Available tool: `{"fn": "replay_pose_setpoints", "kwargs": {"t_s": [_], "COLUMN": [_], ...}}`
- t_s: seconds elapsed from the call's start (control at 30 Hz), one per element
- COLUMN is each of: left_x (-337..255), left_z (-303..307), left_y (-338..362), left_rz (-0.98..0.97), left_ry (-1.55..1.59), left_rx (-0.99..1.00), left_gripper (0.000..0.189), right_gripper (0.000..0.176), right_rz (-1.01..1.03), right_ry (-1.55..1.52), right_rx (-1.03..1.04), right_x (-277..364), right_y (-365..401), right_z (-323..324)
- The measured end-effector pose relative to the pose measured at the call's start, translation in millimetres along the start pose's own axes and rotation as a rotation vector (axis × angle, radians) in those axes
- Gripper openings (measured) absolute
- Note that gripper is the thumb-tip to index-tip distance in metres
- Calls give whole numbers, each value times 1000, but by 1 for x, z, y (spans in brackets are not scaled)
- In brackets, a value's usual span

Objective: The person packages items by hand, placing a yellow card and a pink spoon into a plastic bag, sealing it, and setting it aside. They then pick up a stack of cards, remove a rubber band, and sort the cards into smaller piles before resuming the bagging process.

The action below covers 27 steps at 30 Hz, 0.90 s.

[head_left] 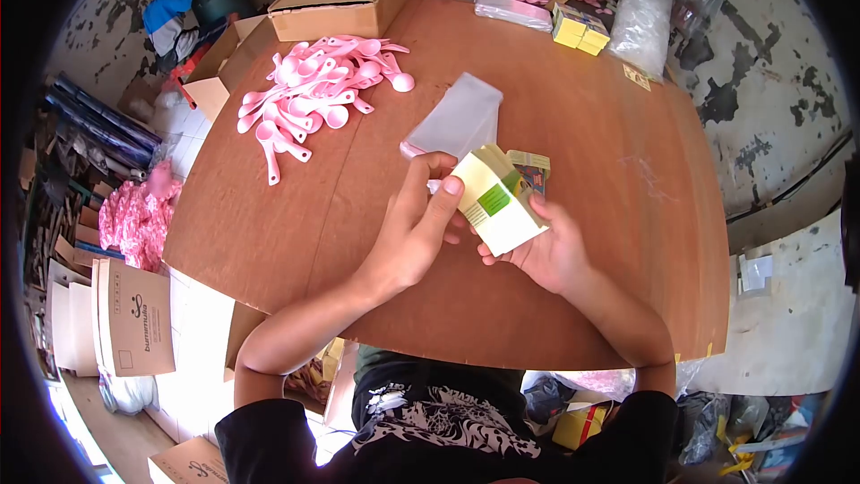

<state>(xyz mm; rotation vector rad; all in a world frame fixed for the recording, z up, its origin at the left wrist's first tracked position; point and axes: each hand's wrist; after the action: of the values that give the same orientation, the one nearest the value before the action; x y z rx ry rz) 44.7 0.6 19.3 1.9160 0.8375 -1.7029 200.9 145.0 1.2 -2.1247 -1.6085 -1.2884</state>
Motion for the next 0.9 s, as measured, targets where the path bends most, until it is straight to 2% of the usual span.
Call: {"fn": "replay_pose_setpoints", "kwargs": {"t_s": [0.1, 0.17, 0.2, 0.27, 0.33, 0.4, 0.43, 0.47, 0.53, 0.57, 0.6, 0.7, 0.83, 0.9], "left_x": [1, -3, 2, 18, 24, 20, 15, 14, 12, 8, 8, 15, 20, 20], "left_z": [-2, -9, -9, -10, -9, -10, -9, -9, -8, -7, -7, -7, -9, -9], "left_y": [1, 4, 4, 1, -5, -4, -3, -4, -8, -8, -8, -8, -7, -7], "left_rz": [-15, 114, 115, -56, -81, -80, -75, -72, -4, 9, 9, 37, 9, 28], "left_ry": [-45, 156, 155, 101, 113, 277, 268, 266, 425, 410, 407, 392, 385, 404], "left_rx": [63, 66, 68, 94, 65, -4, -46, -43, -117, -123, -121, -111, -93, -91], "left_gripper": [46, 50, 50, 56, 59, 58, 54, 54, 52, 51, 51, 51, 50, 50], "right_gripper": [56, 59, 59, 67, 69, 59, 41, 41, 31, 22, 22, 11, 13, 15], "right_rz": [106, 424, 424, 550, 549, 753, 969, 967, 1243, 1264, 1265, 1156, 1173, 1253], "right_ry": [93, 476, 474, 574, 559, 682, 948, 945, 1010, 980, 977, 983, 954, 988], "right_rx": [61, -63, -65, 8, 38, 21, -73, -77, -214, -219, -222, -124, -119, -75], "right_x": [-2, -10, -10, -11, -11, -10, -3, -1, 2, 4, 4, 1, -3, -1], "right_y": [3, 5, 5, 7, 9, 12, 18, 18, 17, 18, 18, 19, 18, 20], "right_z": [-6, -8, -9, -14, -17, -23, -25, -22, -18, -20, -18, -16, -14, -17]}}
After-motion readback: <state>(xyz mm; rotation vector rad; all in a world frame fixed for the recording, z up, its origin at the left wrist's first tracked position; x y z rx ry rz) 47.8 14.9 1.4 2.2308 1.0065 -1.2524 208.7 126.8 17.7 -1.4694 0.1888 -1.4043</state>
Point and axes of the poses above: each hand's wrist, its own y-axis away from the middle knuckle, its own z-axis out of the back of the hand, x = y × z, and after that the axes turned 15 degrees about -x, right-handed
